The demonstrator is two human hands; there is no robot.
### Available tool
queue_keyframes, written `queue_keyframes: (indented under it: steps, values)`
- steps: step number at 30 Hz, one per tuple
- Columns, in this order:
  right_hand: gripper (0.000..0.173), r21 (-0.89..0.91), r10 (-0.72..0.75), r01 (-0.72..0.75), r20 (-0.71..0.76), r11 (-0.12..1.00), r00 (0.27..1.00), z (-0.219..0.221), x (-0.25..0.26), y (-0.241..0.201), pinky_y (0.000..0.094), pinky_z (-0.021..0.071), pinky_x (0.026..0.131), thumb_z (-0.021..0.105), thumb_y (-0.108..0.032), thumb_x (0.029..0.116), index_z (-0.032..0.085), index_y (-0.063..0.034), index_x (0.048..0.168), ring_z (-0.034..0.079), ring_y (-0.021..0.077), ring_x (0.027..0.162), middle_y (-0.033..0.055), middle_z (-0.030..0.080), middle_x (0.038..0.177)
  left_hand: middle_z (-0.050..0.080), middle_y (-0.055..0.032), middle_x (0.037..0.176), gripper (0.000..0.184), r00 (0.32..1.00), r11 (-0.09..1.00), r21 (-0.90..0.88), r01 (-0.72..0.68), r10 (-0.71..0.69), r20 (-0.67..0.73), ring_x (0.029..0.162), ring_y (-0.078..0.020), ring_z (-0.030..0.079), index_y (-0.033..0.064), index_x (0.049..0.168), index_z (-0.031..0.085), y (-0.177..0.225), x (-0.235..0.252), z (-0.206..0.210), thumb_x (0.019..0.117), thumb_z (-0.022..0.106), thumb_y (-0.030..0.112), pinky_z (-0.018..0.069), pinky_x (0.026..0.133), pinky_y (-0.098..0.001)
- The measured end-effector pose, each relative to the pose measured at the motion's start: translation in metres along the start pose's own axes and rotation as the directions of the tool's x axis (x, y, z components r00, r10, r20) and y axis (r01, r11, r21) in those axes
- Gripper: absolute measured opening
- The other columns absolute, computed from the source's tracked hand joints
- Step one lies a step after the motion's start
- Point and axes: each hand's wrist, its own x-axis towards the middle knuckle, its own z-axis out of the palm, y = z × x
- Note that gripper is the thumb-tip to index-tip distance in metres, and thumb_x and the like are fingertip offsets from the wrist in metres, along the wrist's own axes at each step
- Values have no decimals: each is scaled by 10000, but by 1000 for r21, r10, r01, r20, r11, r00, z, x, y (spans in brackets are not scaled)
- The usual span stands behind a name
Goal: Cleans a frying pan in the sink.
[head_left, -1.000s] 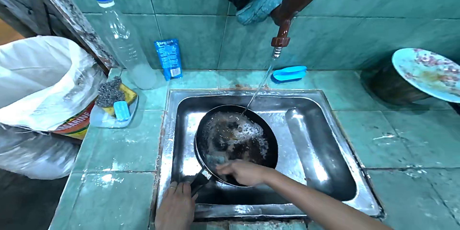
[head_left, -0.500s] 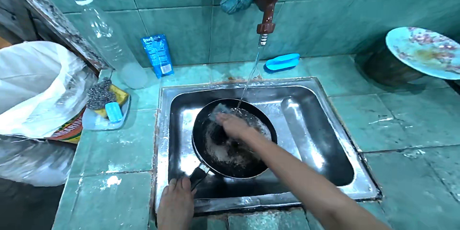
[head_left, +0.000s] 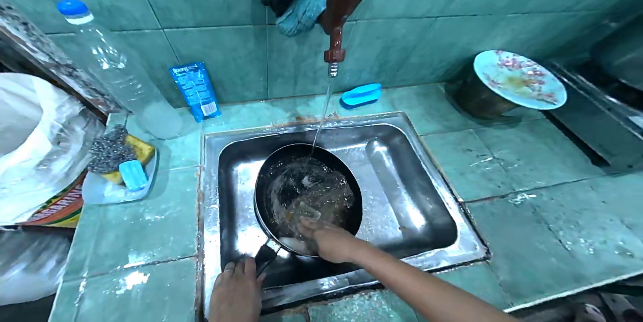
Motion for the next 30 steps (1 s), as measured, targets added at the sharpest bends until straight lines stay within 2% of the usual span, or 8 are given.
queue_keyframes:
  steps: [2,5,8,14,18,20,23,30]
  values:
    - [616,-29,62,-65,-107,997,992,-11,11,17,547,214,1264,519,-54,999,389,-126,1596,285,287,1553,69,306,1686,721,-196,1120,418,1000,1000,-6,-5,5,-18,1127,-410,664,28,1229,663,-2,0,1,1025,579,383,531,930,-533]
    - [682,-73,128,-142,-168,987,977,-21,25,51,556,178,1267,549,-75,996,292,-86,1628,221,282,1576,100,250,1703,715,-195,1154,437,1000,1000,-6,7,-6,16,1154,-408,652,27,1243,656,-1,1,-1,1032,565,398,523,945,-526]
    - [671,-20,79,-83,-130,996,988,-6,17,18,575,230,1254,565,-49,967,337,-41,1599,219,346,1570,168,242,1693,716,-201,1157,455,1000,1000,-28,3,-2,26,1158,-409,653,19,1245,658,-3,2,-4,1029,566,409,516,958,-538]
    - [636,-201,-140,75,-329,977,934,-29,87,-15,568,145,1275,550,-73,1003,366,-143,1607,250,239,1569,55,318,1682,734,-184,1088,588,993,1000,8,-14,13,119,1105,-394,668,86,1302,665,-12,14,-10,1012,508,573,472,1008,-543]
    - [582,-299,32,-186,-455,936,890,-85,119,16,559,76,1284,472,-57,1034,325,-7,1595,209,339,1574,180,308,1666,748,-191,950,639,992,997,63,44,-51,112,973,-388,721,64,1272,657,0,13,-12,1026,441,613,525,927,-534]
    - [488,-384,116,-301,-436,873,892,-100,109,38,569,125,1275,528,-58,1014,471,66,1482,292,393,1531,237,419,1585,748,-177,920,637,989,993,85,85,-95,116,949,-377,728,71,1247,656,3,13,-13,1021,436,624,541,895,-516]
    - [300,-505,183,-350,-350,789,919,-91,64,68,580,187,1252,560,-65,999,689,6,1260,470,388,1405,199,636,1364,743,-165,954,635,963,986,61,156,-165,214,960,-381,728,102,1275,615,10,18,-19,1022,408,646,561,839,-535]
    - [302,-398,319,-297,-12,868,948,-25,-33,47,645,270,1180,620,-161,977,685,48,1184,601,442,1214,249,682,1215,732,-171,1039,632,932,982,25,189,-187,310,1016,-380,715,132,1364,546,15,30,-29,1031,386,645,556,856,-549]
